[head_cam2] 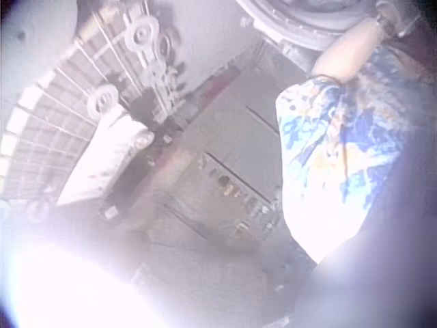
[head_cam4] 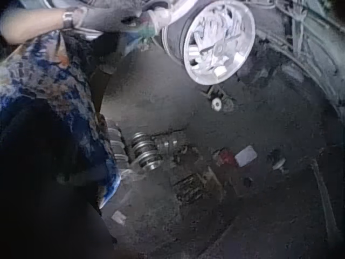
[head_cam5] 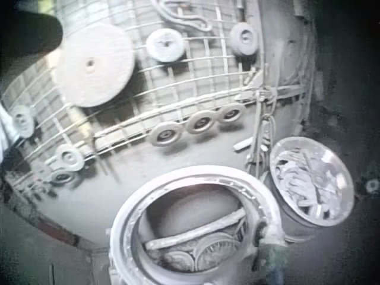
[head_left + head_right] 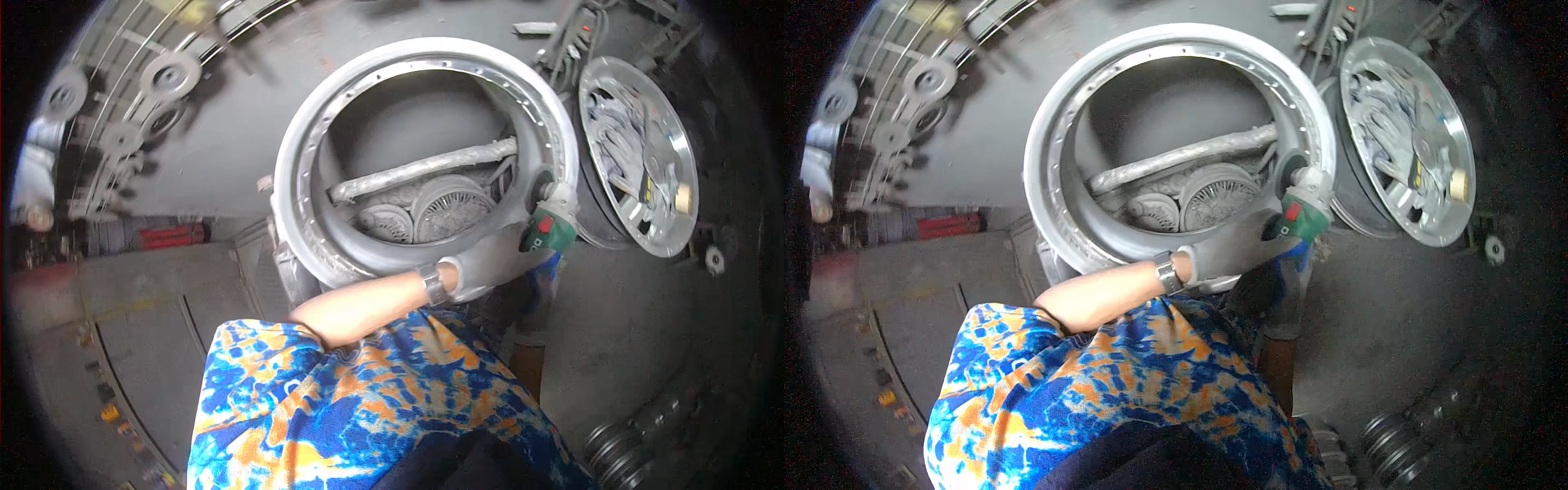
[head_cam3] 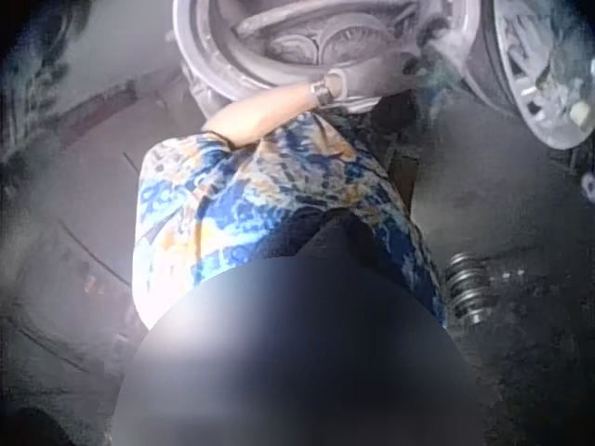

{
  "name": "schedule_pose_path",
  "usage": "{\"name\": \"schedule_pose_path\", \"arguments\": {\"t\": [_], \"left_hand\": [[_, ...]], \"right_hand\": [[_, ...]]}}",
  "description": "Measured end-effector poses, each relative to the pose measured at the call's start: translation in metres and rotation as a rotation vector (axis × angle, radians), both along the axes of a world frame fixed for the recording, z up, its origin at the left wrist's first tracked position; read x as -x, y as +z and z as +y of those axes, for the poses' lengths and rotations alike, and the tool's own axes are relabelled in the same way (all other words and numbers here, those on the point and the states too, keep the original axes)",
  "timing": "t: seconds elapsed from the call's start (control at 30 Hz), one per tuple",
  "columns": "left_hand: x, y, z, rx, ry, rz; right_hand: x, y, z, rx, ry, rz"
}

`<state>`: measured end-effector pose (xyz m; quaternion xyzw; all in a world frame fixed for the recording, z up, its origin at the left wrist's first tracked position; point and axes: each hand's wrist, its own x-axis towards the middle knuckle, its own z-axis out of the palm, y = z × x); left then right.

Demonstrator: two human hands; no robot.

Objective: Grinding the inner surface of a metal wheel rim using a handheld angle grinder.

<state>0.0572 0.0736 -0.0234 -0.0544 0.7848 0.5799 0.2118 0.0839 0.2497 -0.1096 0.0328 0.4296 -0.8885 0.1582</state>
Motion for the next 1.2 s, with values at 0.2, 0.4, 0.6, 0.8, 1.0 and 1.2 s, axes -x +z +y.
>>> {"name": "schedule_pose_path", "arguments": {"t": [0.2,0.4,0.6,0.8,1.0,1.2], "left_hand": [[-0.078,-0.016,-0.022,-0.355,0.197,0.243],[-0.110,0.025,-0.052,-0.541,0.082,-0.038],[-0.151,0.040,-0.056,-0.105,0.340,0.104],[-0.171,0.009,-0.037,0.260,0.519,-0.118],[-0.168,0.021,-0.022,0.362,0.599,-0.327],[-0.179,0.038,-0.033,0.304,0.566,-0.109]], "right_hand": [[0.011,0.079,-0.045,-0.086,0.267,0.087],[0.021,0.102,-0.096,0.186,0.516,0.169],[0.014,0.107,-0.119,0.043,0.622,0.070],[0.001,0.077,-0.129,-0.202,0.595,-0.074],[-0.003,0.059,-0.134,-0.352,0.616,-0.014],[0.013,0.078,-0.144,-0.217,0.730,-0.135]]}}
